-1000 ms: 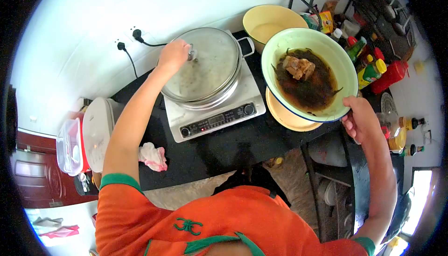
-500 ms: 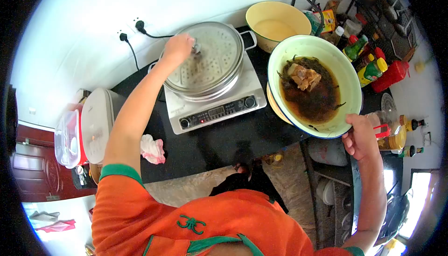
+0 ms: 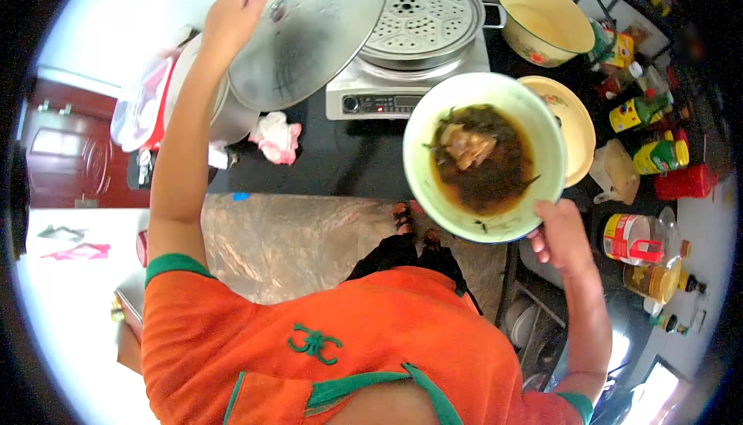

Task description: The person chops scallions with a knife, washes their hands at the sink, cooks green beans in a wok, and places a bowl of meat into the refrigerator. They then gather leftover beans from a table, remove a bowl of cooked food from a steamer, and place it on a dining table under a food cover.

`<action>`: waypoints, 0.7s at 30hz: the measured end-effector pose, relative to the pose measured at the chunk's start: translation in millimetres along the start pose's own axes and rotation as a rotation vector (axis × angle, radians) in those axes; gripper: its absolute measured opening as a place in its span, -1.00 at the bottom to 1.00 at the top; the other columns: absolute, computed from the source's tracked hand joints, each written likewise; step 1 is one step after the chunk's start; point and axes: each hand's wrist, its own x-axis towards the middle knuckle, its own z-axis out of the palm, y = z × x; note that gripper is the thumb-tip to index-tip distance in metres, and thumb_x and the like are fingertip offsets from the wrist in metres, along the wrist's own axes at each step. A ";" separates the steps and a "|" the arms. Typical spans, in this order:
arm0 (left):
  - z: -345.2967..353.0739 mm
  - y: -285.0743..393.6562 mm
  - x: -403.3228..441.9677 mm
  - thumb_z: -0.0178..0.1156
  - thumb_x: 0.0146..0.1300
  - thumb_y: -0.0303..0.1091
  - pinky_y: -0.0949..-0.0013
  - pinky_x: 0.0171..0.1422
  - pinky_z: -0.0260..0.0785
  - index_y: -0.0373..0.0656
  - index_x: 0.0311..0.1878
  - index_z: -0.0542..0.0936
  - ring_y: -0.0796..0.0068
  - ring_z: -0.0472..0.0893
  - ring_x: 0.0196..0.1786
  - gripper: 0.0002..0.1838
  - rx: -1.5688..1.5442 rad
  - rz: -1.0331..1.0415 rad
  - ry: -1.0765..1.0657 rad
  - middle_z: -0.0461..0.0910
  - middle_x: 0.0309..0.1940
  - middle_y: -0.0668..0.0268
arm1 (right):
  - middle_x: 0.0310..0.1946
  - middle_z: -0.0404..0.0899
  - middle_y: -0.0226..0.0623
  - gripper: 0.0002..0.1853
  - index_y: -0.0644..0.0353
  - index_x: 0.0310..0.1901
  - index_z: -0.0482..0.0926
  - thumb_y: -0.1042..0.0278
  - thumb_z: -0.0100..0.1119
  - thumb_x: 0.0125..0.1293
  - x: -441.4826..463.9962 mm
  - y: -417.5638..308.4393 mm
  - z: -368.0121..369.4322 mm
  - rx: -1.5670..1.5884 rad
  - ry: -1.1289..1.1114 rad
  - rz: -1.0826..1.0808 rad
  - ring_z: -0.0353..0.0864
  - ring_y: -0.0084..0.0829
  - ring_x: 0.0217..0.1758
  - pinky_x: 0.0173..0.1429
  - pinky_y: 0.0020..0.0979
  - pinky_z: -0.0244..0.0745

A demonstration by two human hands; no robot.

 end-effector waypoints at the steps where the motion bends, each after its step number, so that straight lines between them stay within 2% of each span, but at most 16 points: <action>1: -12.2 -10.6 -21.4 -0.02 0.17 -0.09 0.24 -0.18 0.33 -0.20 -0.28 0.57 0.10 0.54 -0.29 -0.65 -0.001 -0.031 0.024 0.57 -0.41 0.08 | -0.77 0.36 -0.34 -0.69 0.34 -0.53 0.43 0.24 -0.12 0.18 3.9 4.4 10.9 -0.004 -0.051 0.012 0.24 -0.58 -0.87 -0.87 -0.55 0.08; 4: -55.6 -23.6 -89.6 0.01 0.16 -0.11 0.22 -0.21 0.31 -0.25 -0.32 0.55 0.14 0.54 -0.33 -0.65 0.035 -0.180 0.027 0.54 -0.45 0.04 | -0.76 0.37 -0.33 -0.70 0.38 -0.50 0.45 0.27 -0.10 0.18 21.4 22.9 45.5 -0.027 -0.212 0.080 0.24 -0.57 -0.86 -0.87 -0.54 0.08; 8: -100.8 -39.7 -179.0 -0.01 0.17 -0.19 0.20 -0.23 0.31 -0.27 -0.36 0.54 0.08 0.52 -0.34 -0.69 0.140 -0.386 -0.024 0.53 -0.47 0.03 | -0.71 0.40 -0.28 -0.71 0.41 -0.45 0.45 0.30 -0.09 0.18 44.4 41.0 104.8 0.013 -0.413 0.158 0.26 -0.58 -0.84 -0.85 -0.53 0.11; 10: -118.9 -47.1 -219.4 0.00 0.18 -0.21 0.20 -0.25 0.31 -0.28 -0.38 0.52 0.06 0.51 -0.34 -0.71 0.130 -0.443 -0.033 0.52 -0.47 0.03 | -0.69 0.40 -0.28 -0.72 0.42 -0.44 0.45 0.31 -0.09 0.18 59.8 52.0 137.5 0.037 -0.512 0.124 0.29 -0.57 -0.82 -0.84 -0.52 0.13; 12: -128.8 -65.4 -260.4 0.01 0.18 -0.23 0.19 -0.26 0.31 -0.29 -0.40 0.50 0.04 0.51 -0.35 -0.72 0.165 -0.453 -0.011 0.51 -0.46 0.03 | -0.68 0.42 -0.25 -0.73 0.44 -0.44 0.45 0.34 -0.08 0.18 72.2 55.9 171.6 0.043 -0.494 0.149 0.31 -0.56 -0.80 -0.84 -0.52 0.14; 14: -141.5 -67.6 -292.3 0.00 0.19 -0.24 0.15 -0.27 0.29 -0.29 -0.43 0.49 0.03 0.50 -0.34 -0.73 0.193 -0.550 -0.024 0.49 -0.48 0.02 | -0.66 0.45 -0.22 -0.73 0.45 -0.45 0.45 0.35 -0.09 0.18 80.9 54.7 200.7 0.041 -0.539 0.112 0.33 -0.53 -0.79 -0.83 -0.50 0.16; 17: -154.0 -78.0 -329.9 0.01 0.16 -0.30 0.23 -0.35 0.27 -0.32 -0.46 0.47 0.14 0.45 -0.48 -0.75 0.159 -0.627 0.010 0.43 -0.57 0.05 | -0.65 0.46 -0.20 -0.73 0.47 -0.45 0.46 0.37 -0.12 0.17 95.7 54.8 235.6 0.025 -0.565 0.062 0.33 -0.50 -0.79 -0.82 -0.49 0.17; 21: -161.0 -101.4 -365.3 0.04 0.16 -0.35 0.33 -0.41 0.23 -0.34 -0.46 0.46 0.34 0.37 -0.56 -0.78 0.099 -0.754 0.043 0.40 -0.64 0.13 | -0.64 0.47 -0.20 -0.72 0.48 -0.44 0.46 0.37 -0.13 0.17 106.4 46.8 266.0 0.019 -0.579 0.031 0.37 -0.53 -0.77 -0.83 -0.51 0.19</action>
